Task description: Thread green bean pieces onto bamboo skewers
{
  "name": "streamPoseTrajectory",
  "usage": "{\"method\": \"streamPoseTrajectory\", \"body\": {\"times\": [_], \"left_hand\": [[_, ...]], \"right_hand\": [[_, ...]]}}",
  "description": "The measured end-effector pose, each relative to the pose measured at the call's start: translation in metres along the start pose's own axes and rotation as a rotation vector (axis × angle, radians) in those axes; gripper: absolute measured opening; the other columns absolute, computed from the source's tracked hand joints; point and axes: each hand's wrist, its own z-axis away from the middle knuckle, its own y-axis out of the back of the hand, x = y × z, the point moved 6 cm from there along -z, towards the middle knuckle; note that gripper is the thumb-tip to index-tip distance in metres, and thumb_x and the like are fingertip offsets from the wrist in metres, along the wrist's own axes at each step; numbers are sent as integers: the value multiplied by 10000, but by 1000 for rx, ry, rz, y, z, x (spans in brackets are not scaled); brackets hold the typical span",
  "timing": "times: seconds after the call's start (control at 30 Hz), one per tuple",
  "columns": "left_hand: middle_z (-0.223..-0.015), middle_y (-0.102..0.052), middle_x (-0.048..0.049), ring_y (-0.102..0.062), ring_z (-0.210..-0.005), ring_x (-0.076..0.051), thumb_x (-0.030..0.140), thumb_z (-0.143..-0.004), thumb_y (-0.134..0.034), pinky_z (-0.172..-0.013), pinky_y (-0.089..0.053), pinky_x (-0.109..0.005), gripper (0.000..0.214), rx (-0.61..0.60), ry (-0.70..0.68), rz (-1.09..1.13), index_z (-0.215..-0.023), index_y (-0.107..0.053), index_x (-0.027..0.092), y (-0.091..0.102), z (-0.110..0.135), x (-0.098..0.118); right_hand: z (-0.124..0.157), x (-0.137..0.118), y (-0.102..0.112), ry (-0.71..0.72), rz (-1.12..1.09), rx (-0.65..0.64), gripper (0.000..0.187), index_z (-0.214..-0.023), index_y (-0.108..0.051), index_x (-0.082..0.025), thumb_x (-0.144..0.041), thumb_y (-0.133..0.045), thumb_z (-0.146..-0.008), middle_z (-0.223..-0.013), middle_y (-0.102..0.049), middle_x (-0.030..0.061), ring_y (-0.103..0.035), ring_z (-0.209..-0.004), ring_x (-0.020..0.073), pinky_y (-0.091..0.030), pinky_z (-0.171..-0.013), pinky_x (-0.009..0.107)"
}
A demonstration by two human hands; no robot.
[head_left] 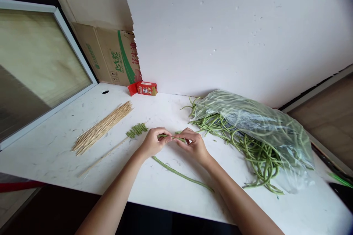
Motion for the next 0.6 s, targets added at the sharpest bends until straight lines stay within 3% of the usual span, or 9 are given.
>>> {"method": "streamPoseTrajectory", "body": {"times": [0.23, 0.6], "left_hand": [[-847, -778, -60, -680, -760, -169, 165, -940, -641, -651, -475, -278, 163, 83, -240, -162, -928, -799, 203, 4, 4, 18], [-890, -786, -65, -718, -830, -198, 202, -970, -644, -792, -567, -334, 164, 106, -310, -140, -978, -805, 230, 2, 10, 29]], "right_hand": [[-2, -6, 1, -32, -66, 0, 210, -1065, -846, -260, -412, -737, -972, -790, -752, 68, -561, -664, 181, -468, -569, 321], [-2, 5, 1, -185, -340, -106, 217, -1013, -851, -232, -421, -797, -920, -870, -775, 70, -666, -744, 184, -540, -667, 329]]}}
